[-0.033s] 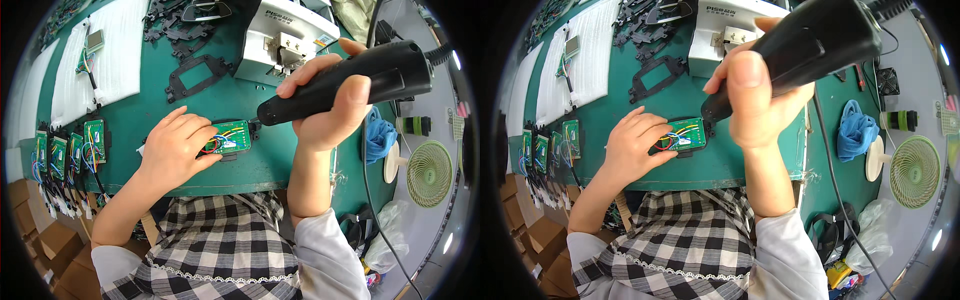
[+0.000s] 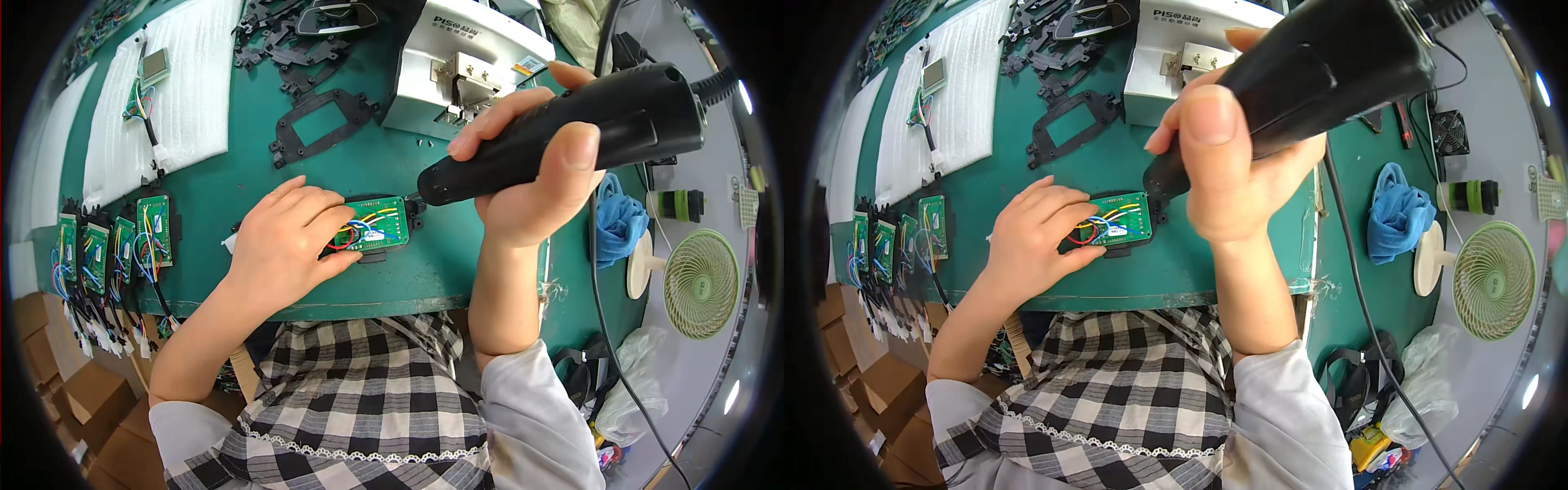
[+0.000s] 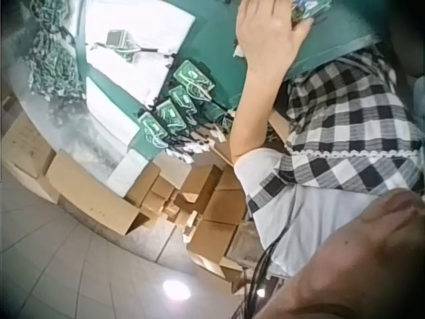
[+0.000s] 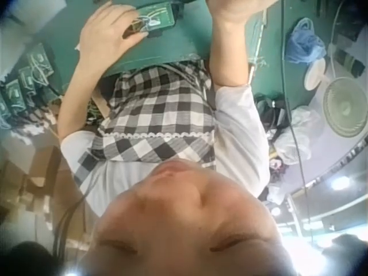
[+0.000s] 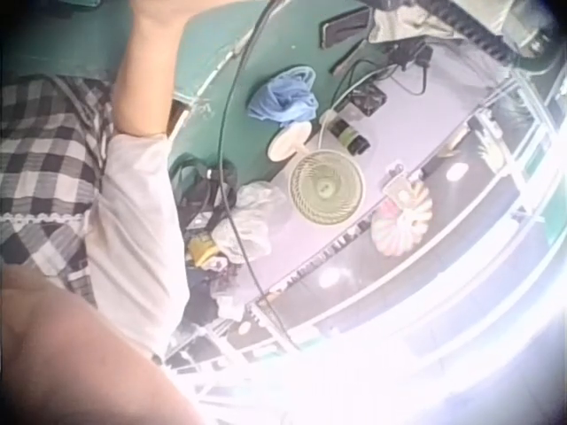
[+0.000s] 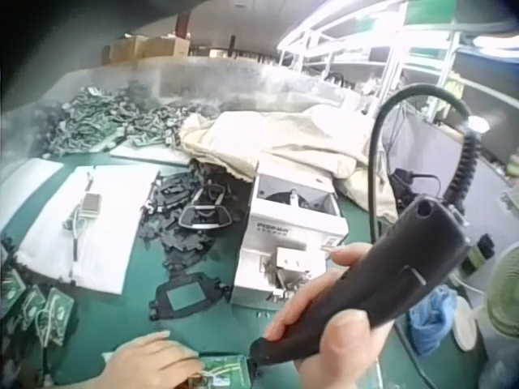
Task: The person assembles electronic circuit boards into plastic frames, securing them with an electric screwdriver.
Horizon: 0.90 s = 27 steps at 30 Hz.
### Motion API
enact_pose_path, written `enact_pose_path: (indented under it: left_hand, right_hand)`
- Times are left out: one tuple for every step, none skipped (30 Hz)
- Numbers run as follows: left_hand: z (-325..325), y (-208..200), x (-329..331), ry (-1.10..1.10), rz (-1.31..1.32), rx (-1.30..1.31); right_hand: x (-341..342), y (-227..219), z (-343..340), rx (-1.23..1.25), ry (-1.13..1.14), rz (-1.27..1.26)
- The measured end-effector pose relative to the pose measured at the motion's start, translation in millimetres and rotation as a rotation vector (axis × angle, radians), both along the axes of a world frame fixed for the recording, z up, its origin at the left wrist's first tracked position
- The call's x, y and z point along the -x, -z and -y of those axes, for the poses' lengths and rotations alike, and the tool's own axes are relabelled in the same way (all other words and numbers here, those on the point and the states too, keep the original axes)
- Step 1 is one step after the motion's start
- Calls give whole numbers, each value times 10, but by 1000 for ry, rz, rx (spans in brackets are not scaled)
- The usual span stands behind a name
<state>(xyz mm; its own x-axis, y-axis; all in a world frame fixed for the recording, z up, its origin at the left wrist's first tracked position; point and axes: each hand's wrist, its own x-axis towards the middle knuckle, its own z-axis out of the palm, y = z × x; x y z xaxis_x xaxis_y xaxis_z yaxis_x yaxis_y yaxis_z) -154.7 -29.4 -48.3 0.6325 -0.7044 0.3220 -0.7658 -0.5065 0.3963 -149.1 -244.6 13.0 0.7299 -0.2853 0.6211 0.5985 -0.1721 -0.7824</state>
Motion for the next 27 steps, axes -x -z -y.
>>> enact_pose_path:
  left_hand:
    - [0, -2, 4, 2, 0, 0]
    - [-1, -6, 12, -1, -8, 12]
    - [-7, -8, 21, -6, -15, 23]
    - [-14, -1, 30, -6, -15, 22]
    - [-22, 11, 39, -11, -43, 36]
    - [-18, 16, 39, -11, -70, 51]
    - [-14, 13, 36, -9, -70, 52]
    - [-10, 9, 33, -1, -70, 57]
    - [-16, 14, 37, 3, -71, 60]
    - [-23, 24, 33, 1, -71, 59]
    - [-32, 37, 23, 4, -75, 64]
    - [-38, 39, 14, 10, -78, 70]
    - [-43, 39, 10, 10, -78, 72]
    - [-47, 40, 5, 11, -93, 86]
    - [-46, 45, 3, 13, -108, 100]
    - [-45, 46, 0, 14, -108, 101]
    - [-42, 46, -4, 16, -111, 95]
    - [-35, 45, -10, 17, -113, 90]
    - [-32, 42, -4, 19, -112, 91]
    - [-34, 35, 16, 15, -142, 82]
    - [-38, 31, 18, 11, -170, 70]
    - [-31, 26, 12, 16, -167, 78]
    - [-25, 24, 6, 14, -154, 87]
    - [-14, 24, 16, 9, -144, 90]
    - [-1, 17, 26, 12, -143, 91]
    - [16, 12, 37, -11, -140, 78]
    - [31, 8, 35, -35, -136, 65]
  right_hand:
    - [1, 2, -20, -25, -3, 5]
    - [5, 4, -30, -24, -2, 4]
    - [6, 9, -40, -24, -9, 0]
    - [7, 13, -50, -24, -16, -4]
    - [7, 16, -60, -17, -22, -5]
    - [8, 17, -62, -16, -19, -5]
    - [8, 23, -68, -7, -15, -4]
    - [7, 33, -79, 1, -11, -4]
    - [2, 70, -116, 1, 2, -18]
    - [-9, 91, -127, 0, 1, -18]
    - [-28, 109, -133, 29, -13, -2]
    - [-36, 110, -135, 59, -24, 15]
    - [-25, 111, -134, 97, -42, -5]
    - [-20, 109, -139, 98, -41, -5]
    - [-16, 114, -142, 110, -75, -11]
    - [-13, 121, -142, 122, -109, -17]
    - [-23, 135, -109, 145, -152, 5]
    - [-22, 127, -103, 147, -151, 6]
    - [-17, 109, -99, 96, -128, -8]
    - [-15, 85, -94, 45, -106, -22]
    - [-28, 36, -63, 53, -51, -9]
    - [-74, -35, 19, 63, 26, 44]
    - [-104, -181, 88, 59, 97, 104]
    - [-121, -325, 154, 49, 164, 163]
    - [-184, -420, 222, 78, 221, 227]
    - [-254, -485, 295, 107, 276, 291]
    - [-286, -534, 346, 168, 248, 274]
